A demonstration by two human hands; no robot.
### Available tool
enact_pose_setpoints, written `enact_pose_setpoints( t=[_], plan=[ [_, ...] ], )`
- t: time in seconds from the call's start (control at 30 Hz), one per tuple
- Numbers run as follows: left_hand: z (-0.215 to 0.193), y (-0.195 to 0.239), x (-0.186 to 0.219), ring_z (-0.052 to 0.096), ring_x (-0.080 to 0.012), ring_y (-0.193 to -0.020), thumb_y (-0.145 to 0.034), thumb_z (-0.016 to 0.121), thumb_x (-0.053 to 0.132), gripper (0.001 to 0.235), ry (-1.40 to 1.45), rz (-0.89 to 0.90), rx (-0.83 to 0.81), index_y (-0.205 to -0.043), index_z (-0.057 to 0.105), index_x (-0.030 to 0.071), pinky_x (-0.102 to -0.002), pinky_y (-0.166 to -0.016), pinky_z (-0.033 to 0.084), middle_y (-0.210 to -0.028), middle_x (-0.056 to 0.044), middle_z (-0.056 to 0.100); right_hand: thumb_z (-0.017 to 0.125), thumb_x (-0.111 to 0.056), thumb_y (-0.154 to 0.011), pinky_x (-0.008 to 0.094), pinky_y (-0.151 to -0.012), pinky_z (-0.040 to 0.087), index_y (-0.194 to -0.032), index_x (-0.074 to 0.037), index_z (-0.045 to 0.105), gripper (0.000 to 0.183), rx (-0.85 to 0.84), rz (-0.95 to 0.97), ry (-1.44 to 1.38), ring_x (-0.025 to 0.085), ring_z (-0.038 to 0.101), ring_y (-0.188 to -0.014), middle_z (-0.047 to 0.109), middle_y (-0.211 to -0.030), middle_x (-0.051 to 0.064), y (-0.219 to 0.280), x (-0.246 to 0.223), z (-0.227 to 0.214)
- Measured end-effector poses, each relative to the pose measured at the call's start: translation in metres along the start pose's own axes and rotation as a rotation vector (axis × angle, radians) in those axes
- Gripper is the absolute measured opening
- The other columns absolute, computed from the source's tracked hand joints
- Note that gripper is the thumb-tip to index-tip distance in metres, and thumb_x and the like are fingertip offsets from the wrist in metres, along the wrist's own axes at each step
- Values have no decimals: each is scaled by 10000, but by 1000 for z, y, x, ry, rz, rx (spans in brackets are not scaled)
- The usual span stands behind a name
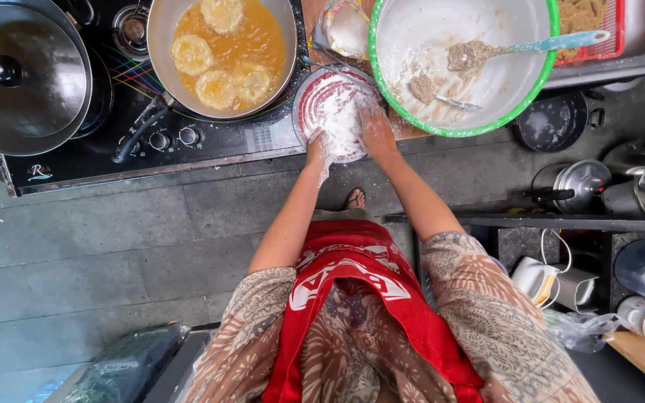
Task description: Coating dough pieces in flour and frying them in a pan of oil.
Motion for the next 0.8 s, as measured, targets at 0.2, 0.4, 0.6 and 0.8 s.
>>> enact_pose_setpoints(
  t=[0.2,0.4,0.6,0.8],
  plan=[
    [0,6,-3,528,-326,-1369,-933,727,485,666,91,-39,-75,-1520,420,425,-652,-1048,418,-1525,-52,515,610,-7,-940,474,-1129,401,-1225,-11,654,288,99,-42,33,415,607,-1228,643,-1147,244,10,0,42],
    [-8,-1,-17,435,-294,-1446,-953,691,553,643,144,-125,-161,-1518,408,436,-615,-1125,368,-1597,-16,419,932,-222,-705,469,-1001,518,-1115,-225,754,448,88,421,-570,373,685,-1094,717,-1065,118,-4,37,101],
    [42,42,22,585,-291,-1310,-962,652,568,517,417,-100,-350,-1405,614,303,-499,-1115,469,-1410,-20,620,899,-171,-769,416,-1019,517,-1142,-148,773,394,80,330,-973,293,711,-1091,760,-1090,148,3,-41,-41],
    [85,94,63,710,-258,-991,-1053,476,416,479,558,-82,-644,-1426,580,134,-459,-921,603,-1050,-140,710,714,-337,-1004,516,-1044,487,-1223,-144,740,293,113,215,-838,382,665,-1165,738,-1175,150,19,-68,-131]
  ],
)
Point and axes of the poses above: each hand's wrist, its own y-axis away from the middle knuckle, its own z-axis out of the palm, x = y × z, the point moved 4 cm from there along -y, towards the middle knuckle
